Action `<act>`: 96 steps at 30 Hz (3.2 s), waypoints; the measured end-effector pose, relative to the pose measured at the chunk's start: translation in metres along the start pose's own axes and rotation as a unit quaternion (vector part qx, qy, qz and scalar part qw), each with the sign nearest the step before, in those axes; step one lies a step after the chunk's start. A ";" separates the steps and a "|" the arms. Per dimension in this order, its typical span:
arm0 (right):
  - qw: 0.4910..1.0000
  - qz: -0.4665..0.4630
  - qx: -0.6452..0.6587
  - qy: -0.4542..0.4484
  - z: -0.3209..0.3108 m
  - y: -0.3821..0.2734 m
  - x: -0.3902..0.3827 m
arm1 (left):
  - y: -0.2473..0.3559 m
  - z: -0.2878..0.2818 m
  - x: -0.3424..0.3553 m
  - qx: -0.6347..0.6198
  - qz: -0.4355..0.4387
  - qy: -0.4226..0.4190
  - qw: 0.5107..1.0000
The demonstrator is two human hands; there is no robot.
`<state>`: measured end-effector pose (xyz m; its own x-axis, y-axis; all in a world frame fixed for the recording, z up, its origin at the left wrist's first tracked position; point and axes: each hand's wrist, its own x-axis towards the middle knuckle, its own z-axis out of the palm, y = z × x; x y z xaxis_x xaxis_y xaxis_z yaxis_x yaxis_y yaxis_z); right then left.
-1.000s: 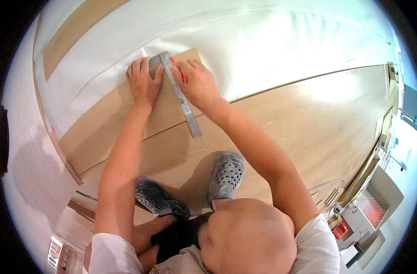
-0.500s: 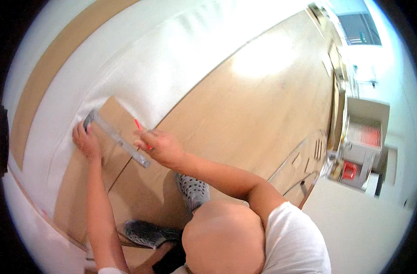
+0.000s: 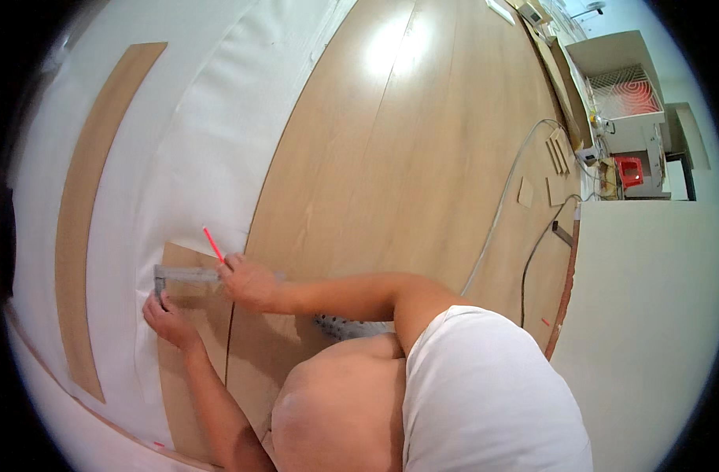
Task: The person prepares floorboards by opening cardboard boxes with a utility knife, then measures and marks the boards with a pencil and a square ruler before placing them on the floor.
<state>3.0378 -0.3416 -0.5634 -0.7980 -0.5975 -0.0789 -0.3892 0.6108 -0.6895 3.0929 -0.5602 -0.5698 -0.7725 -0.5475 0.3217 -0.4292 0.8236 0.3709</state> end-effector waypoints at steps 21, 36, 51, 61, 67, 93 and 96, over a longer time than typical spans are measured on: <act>0.984 0.118 -0.057 0.124 -0.122 0.168 -0.129 | -0.174 -0.064 -0.047 0.115 -0.050 -0.194 0.973; 0.986 0.086 -0.066 0.125 -0.124 0.171 -0.127 | -0.190 -0.094 0.004 -0.088 -0.194 -0.385 0.898; 0.981 0.141 -0.016 0.129 -0.143 0.183 -0.125 | -0.147 -0.076 0.085 -0.029 -0.119 -0.363 0.924; 0.977 0.161 -0.058 0.126 -0.131 0.175 -0.116 | -0.102 -0.067 0.243 -0.042 -0.053 -0.275 0.959; 0.979 0.156 -0.065 0.112 -0.149 0.173 -0.119 | -0.126 -0.026 0.289 -0.090 -0.125 -0.294 0.943; 0.970 0.077 -0.229 -0.012 -0.158 0.170 -0.110 | -0.146 -0.304 -0.460 0.010 -0.678 -0.296 0.673; 0.982 0.139 -0.128 0.018 -0.140 0.161 -0.109 | -0.135 -0.304 -0.476 0.080 -0.673 -0.187 0.711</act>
<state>2.9980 -0.1052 -0.5643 -0.9034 -0.3739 -0.2099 -0.2539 0.8610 -0.4407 3.6607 -0.4559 -0.5083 0.3308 -0.8034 -0.4952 -0.9224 -0.3860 0.0102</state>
